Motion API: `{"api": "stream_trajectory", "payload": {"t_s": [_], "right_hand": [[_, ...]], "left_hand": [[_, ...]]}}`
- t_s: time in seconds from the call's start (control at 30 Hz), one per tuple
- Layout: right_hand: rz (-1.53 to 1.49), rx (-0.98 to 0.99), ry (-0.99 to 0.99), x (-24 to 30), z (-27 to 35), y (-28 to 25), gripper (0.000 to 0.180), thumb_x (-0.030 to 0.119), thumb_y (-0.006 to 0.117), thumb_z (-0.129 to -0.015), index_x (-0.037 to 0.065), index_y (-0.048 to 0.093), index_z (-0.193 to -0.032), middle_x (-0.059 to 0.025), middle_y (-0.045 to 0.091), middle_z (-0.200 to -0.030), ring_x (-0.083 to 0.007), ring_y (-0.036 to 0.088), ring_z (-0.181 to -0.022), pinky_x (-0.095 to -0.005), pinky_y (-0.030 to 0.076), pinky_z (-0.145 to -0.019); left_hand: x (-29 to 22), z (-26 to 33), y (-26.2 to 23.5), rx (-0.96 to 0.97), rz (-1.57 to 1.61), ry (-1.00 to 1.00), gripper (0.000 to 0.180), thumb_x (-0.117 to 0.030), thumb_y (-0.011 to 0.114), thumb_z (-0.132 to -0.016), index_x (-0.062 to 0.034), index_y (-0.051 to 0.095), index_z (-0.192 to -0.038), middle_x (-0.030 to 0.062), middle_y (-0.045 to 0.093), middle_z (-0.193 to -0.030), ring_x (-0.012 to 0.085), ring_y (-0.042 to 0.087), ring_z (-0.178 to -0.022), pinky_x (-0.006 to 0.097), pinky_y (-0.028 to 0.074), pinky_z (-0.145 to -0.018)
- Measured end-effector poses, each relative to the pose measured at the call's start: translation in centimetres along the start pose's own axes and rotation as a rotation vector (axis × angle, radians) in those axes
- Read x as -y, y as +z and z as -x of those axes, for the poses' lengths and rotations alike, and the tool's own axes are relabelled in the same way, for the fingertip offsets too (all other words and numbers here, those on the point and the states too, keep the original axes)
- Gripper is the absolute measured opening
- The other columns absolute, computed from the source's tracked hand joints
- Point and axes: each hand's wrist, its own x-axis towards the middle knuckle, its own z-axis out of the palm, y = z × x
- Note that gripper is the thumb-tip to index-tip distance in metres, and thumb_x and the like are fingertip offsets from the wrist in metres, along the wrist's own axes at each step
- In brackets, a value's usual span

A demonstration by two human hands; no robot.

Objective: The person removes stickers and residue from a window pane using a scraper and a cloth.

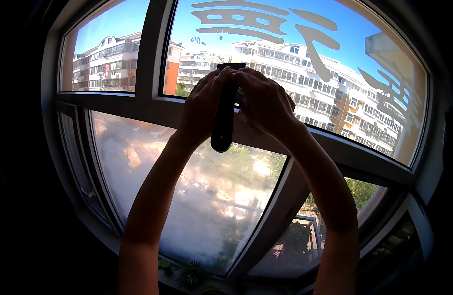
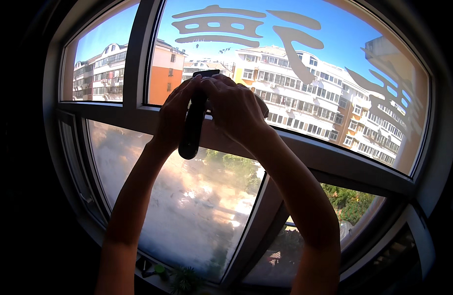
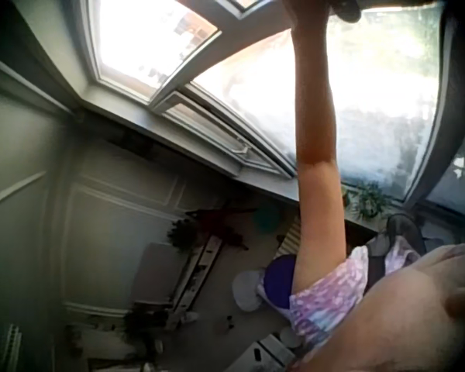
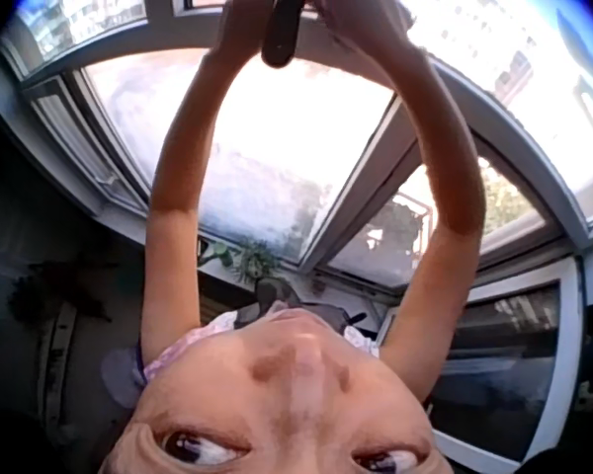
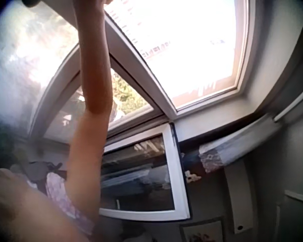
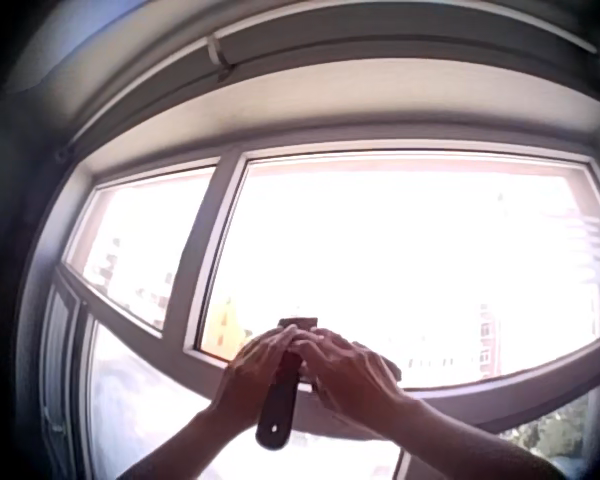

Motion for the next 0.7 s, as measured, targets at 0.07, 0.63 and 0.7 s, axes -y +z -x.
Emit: {"api": "stream_trajectory", "payload": {"t_s": [0.07, 0.63, 0.7], "right_hand": [[0.027, -0.023, -0.059, -0.4, 1.2, -0.4, 0.034, 0.006, 0.065, -0.081, 0.011, 0.056, -0.113, -0.0092, 0.063, -0.114, -0.0269, 0.064, -0.104, -0.0398, 0.057, -0.078], [0.092, -0.038, -0.083, -3.2, 7.5, -5.5, 0.031, 0.006, 0.074, -0.07, 0.012, 0.065, -0.099, -0.0031, 0.068, -0.108, -0.0247, 0.063, -0.107, -0.0392, 0.053, -0.087], [0.084, -0.052, -0.1, -3.4, 7.4, -5.3, 0.026, 0.008, 0.075, -0.073, 0.012, 0.064, -0.096, -0.0033, 0.068, -0.106, -0.0227, 0.063, -0.107, -0.0393, 0.053, -0.085]], "left_hand": [[0.1, -0.6, 0.1, 0.015, -0.08, 0.048, 0.056, -0.002, 0.068, -0.08, -0.01, 0.051, -0.133, 0.0128, 0.058, -0.125, 0.0292, 0.058, -0.116, 0.038, 0.051, -0.094], [1.6, -3.1, 1.6, -0.079, -0.246, 0.189, 0.036, -0.002, 0.066, -0.08, -0.0066, 0.065, -0.116, 0.0086, 0.069, -0.104, 0.0246, 0.065, -0.1, 0.034, 0.054, -0.085], [2.2, -2.5, 1.1, -0.085, -0.279, 0.181, 0.032, -0.005, 0.065, -0.082, -0.0078, 0.067, -0.114, 0.0088, 0.07, -0.103, 0.0246, 0.066, -0.099, 0.034, 0.054, -0.086]]}}
